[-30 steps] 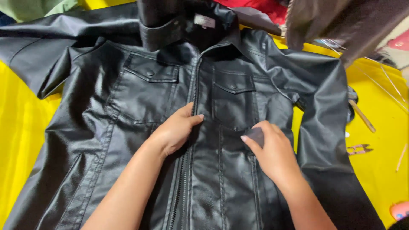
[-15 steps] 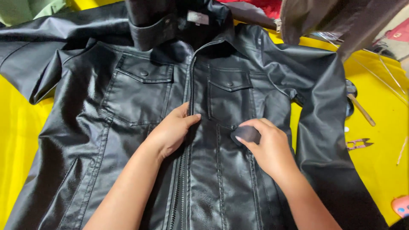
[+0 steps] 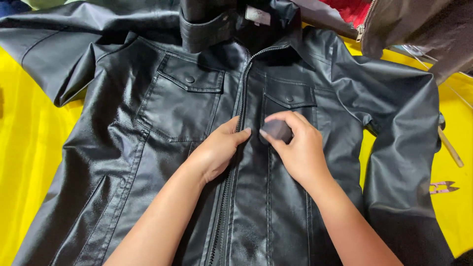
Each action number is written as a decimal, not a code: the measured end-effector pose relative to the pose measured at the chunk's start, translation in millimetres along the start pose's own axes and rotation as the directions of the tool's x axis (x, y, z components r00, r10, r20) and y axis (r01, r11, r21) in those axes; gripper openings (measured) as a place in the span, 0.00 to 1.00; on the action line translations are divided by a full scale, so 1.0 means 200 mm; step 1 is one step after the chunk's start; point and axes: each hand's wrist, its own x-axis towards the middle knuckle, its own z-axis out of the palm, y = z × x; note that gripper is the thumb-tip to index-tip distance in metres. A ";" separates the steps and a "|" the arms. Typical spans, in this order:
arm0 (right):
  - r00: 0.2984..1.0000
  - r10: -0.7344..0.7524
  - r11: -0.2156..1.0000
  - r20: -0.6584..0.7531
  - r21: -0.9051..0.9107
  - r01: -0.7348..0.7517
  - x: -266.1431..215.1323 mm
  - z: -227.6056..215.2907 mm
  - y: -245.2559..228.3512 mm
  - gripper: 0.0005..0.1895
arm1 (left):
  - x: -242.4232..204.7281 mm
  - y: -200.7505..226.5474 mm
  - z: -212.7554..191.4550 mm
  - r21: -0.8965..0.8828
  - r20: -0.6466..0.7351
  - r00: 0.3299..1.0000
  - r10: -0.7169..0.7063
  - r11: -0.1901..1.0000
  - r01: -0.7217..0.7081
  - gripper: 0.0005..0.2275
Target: The person uses a dark sponge to rub and clean the front surface of a black leather jacket laid flat on a yellow table. The person wipes the zipper area, the chest pockets, and the lower front panels of the jacket.
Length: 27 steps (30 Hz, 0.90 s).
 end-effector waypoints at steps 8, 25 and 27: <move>0.996 -0.046 0.999 0.077 0.001 0.046 -0.04 0.04 -0.15 0.14 | 0.08 -0.08 -0.08 0.011 -0.020 0.998 -0.060 0.998 0.060 0.27; 0.998 0.003 0.995 0.066 -0.097 0.003 0.09 0.12 -0.09 0.12 | -0.13 0.16 0.08 -0.161 -0.023 0.982 -0.187 0.970 0.181 0.31; 0.973 -0.224 0.952 0.058 -0.202 0.231 0.01 0.13 -0.10 0.16 | -0.14 0.20 0.10 -0.148 -0.024 0.980 -0.198 0.970 0.192 0.32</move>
